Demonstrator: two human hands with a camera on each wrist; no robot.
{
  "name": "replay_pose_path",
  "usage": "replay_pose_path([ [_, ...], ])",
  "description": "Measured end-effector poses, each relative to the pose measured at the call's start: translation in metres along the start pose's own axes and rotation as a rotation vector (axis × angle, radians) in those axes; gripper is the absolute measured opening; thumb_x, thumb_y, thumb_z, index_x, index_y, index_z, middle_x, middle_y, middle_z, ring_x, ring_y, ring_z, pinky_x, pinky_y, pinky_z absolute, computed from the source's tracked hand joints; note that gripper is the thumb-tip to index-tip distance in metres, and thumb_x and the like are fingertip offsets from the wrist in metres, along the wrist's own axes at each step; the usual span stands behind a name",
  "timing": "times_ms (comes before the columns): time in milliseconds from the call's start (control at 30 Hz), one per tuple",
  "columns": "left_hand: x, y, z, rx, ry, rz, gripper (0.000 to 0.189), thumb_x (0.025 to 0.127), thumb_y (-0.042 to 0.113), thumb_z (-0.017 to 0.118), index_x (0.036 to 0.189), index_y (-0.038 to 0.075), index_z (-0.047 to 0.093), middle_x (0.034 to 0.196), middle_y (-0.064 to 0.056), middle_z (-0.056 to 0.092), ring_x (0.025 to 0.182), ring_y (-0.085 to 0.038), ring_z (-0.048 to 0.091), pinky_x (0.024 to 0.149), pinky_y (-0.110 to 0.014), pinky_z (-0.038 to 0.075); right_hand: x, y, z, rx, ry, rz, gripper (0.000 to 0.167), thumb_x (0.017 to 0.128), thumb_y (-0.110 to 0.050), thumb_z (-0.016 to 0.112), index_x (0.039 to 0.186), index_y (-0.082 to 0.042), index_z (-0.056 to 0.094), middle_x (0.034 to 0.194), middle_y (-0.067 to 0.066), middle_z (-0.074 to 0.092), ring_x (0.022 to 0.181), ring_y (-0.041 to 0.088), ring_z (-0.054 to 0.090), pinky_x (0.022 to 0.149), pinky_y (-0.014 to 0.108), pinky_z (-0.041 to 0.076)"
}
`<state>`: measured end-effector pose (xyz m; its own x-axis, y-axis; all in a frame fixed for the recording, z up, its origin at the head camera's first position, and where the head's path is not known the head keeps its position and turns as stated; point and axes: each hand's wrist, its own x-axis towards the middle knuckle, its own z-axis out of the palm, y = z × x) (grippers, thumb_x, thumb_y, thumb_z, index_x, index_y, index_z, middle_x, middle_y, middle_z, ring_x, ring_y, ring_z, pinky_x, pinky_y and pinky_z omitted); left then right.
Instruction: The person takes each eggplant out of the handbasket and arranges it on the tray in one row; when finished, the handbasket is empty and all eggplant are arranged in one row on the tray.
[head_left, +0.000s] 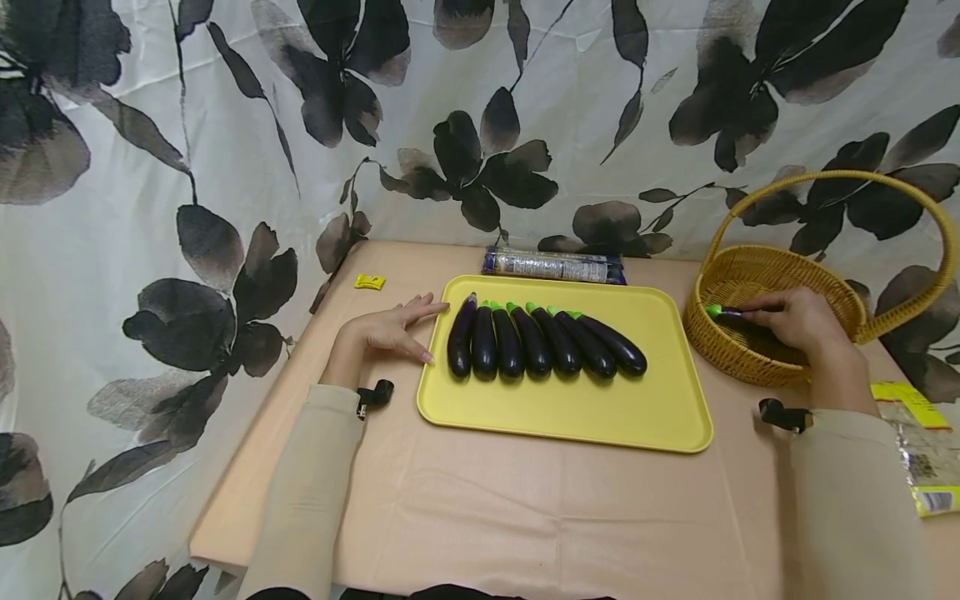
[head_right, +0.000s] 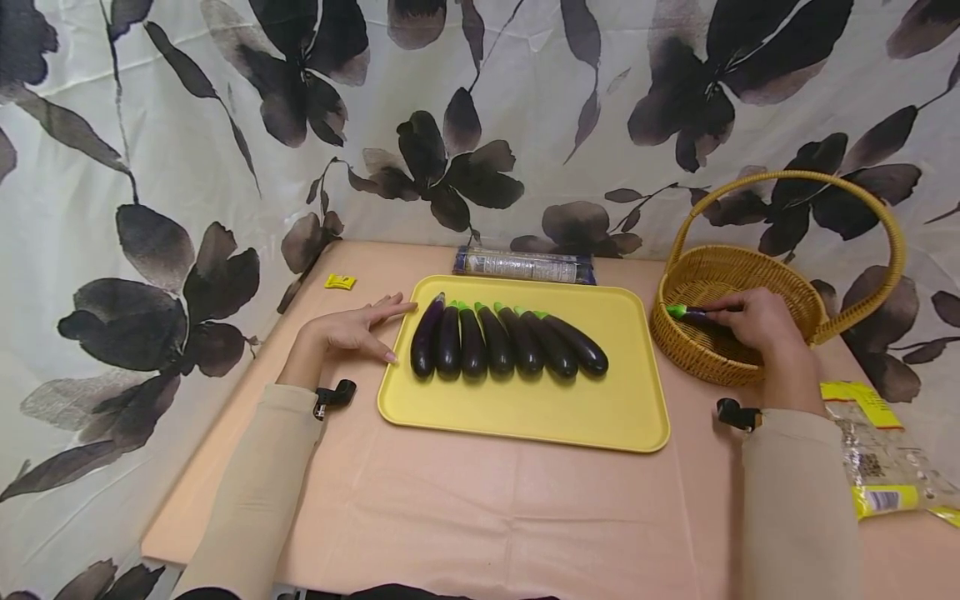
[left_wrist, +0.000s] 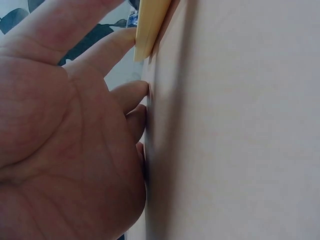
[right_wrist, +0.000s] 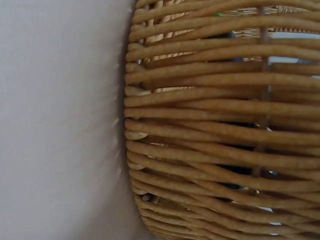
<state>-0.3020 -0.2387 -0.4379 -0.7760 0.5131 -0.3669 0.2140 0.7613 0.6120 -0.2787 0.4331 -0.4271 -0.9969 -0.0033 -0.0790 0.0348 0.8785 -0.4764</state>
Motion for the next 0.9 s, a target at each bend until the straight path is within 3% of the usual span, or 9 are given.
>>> replay_pose_path([
  [233, 0.000, 0.001, 0.000, 0.002, 0.009, 0.000, 0.111, 0.073, 0.051, 0.092, 0.164, 0.036, 0.031, 0.177, -0.004, -0.003, 0.163, -0.031, -0.013, 0.128, -0.064, -0.007, 0.008, 0.005, 0.002, -0.002, 0.057, 0.015, 0.029, 0.105, -0.019, 0.062, 0.127, -0.003, 0.073, 0.129, 0.036, 0.062, 0.109, 0.046, 0.056, 0.087, 0.059, 0.050],
  [333, -0.001, 0.001, 0.000, -0.001, 0.008, 0.008, 0.110, 0.075, 0.048, 0.093, 0.164, 0.035, 0.031, 0.177, -0.006, -0.003, 0.163, -0.031, -0.013, 0.128, -0.063, -0.008, 0.010, 0.006, 0.002, -0.004, 0.056, 0.011, 0.028, 0.105, -0.019, 0.062, 0.126, -0.003, 0.073, 0.129, 0.037, 0.062, 0.109, 0.046, 0.056, 0.088, 0.061, 0.049],
  [633, -0.001, 0.002, 0.000, -0.012, 0.003, 0.016, 0.109, 0.075, 0.048, 0.093, 0.164, 0.033, 0.032, 0.177, -0.007, -0.004, 0.162, -0.031, -0.014, 0.128, -0.064, -0.009, 0.011, 0.010, -0.001, 0.004, 0.009, -0.031, 0.033, 0.103, -0.028, 0.067, 0.127, -0.006, 0.073, 0.133, 0.036, 0.061, 0.108, 0.043, 0.058, 0.075, 0.036, 0.044],
  [900, 0.001, 0.001, 0.000, -0.026, 0.007, -0.008, 0.113, 0.071, 0.052, 0.094, 0.164, 0.036, 0.032, 0.177, -0.003, -0.003, 0.163, -0.028, -0.014, 0.128, -0.063, -0.008, 0.010, 0.012, -0.004, 0.045, -0.065, -0.028, 0.044, 0.097, -0.029, 0.075, 0.134, -0.007, 0.067, 0.141, 0.035, 0.056, 0.119, 0.047, 0.054, 0.084, 0.042, 0.044],
])
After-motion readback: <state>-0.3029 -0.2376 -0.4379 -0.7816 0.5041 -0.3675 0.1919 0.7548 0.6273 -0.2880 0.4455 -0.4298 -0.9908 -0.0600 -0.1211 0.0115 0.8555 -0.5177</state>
